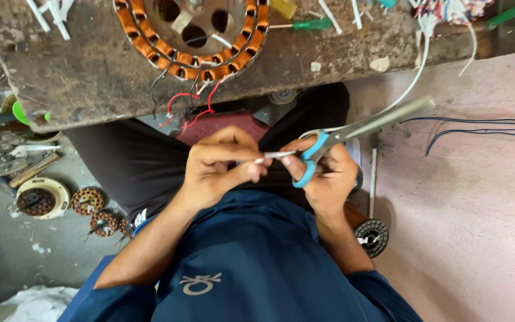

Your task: The person is repairing a motor stator by inserting white plastic tubes into the copper windings and trimming them with scissors. The person repeatedly cuts the tubes to size and places them into the stator slots.

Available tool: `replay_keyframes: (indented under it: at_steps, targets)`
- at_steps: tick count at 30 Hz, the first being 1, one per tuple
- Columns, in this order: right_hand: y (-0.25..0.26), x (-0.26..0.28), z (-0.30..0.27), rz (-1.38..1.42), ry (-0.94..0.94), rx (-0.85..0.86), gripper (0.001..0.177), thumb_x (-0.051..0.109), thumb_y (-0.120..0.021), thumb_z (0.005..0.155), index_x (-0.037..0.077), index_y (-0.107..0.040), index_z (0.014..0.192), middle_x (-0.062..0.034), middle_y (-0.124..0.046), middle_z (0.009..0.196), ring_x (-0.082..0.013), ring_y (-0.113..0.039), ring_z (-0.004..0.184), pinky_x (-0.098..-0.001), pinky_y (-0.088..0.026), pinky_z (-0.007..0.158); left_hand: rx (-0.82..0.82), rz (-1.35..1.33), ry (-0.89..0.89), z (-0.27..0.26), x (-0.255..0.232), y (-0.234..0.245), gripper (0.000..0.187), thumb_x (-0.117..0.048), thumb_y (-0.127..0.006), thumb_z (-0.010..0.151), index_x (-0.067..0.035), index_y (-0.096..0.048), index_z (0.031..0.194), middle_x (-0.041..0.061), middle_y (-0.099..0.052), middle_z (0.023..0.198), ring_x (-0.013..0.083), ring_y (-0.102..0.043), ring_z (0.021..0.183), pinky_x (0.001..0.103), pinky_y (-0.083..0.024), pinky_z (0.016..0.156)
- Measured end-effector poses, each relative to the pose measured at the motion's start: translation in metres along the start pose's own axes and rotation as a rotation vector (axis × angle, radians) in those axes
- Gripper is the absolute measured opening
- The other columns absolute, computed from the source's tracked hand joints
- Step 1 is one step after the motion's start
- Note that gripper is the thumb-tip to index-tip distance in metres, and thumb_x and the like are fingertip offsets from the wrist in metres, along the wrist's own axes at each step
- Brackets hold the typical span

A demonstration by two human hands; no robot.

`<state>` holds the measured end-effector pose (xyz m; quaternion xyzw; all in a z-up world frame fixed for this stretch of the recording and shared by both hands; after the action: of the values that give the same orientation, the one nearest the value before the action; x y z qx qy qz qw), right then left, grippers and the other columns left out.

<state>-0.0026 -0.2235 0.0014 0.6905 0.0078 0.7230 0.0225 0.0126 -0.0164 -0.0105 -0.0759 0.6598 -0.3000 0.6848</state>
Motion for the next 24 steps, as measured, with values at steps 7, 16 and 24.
replay_keyframes:
  at_steps: [7,16,24]
  targets:
    - [-0.009,0.021,0.001,-0.096,0.026,0.019,0.02,-0.011,-0.079,0.091,-0.006,-0.068,0.107,-0.0103,-0.072,0.1,-0.0126,-0.071,0.087,-0.0228,-0.057,0.077,-0.115,0.441,-0.09,0.003,-0.01,-0.006,0.016,-0.002,-0.074,0.095,0.001,-0.075,0.111,0.012,-0.067,0.108,0.0105,-0.068,0.074,0.025,-0.057,0.065]
    - [-0.018,0.032,0.001,-0.182,0.07,0.122,0.028,-0.008,-0.08,0.09,-0.006,-0.067,0.115,-0.0132,-0.075,0.11,-0.0091,-0.07,0.085,-0.02,-0.054,0.072,0.025,0.833,-0.161,-0.007,-0.014,-0.003,0.02,-0.012,-0.078,0.094,-0.003,-0.075,0.113,0.011,-0.074,0.091,0.0271,-0.073,0.077,0.035,-0.058,0.067]
    - [-0.019,0.024,-0.007,-0.117,0.009,0.089,0.022,-0.004,-0.081,0.093,-0.006,-0.067,0.11,-0.0119,-0.075,0.103,-0.0046,-0.063,0.073,-0.0171,-0.047,0.062,-0.012,0.75,0.005,-0.009,-0.015,-0.003,0.018,-0.019,-0.079,0.092,-0.005,-0.068,0.092,0.008,-0.073,0.079,0.0244,-0.075,0.07,0.036,-0.056,0.059]
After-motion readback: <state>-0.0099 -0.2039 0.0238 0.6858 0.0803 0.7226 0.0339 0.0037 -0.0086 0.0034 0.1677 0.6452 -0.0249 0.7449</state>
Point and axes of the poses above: each hand's wrist, its own z-axis towards the middle knuckle, its own y-axis out of the back of the hand, x = y × z, the point moved 2 cm from there along z, towards the middle knuckle
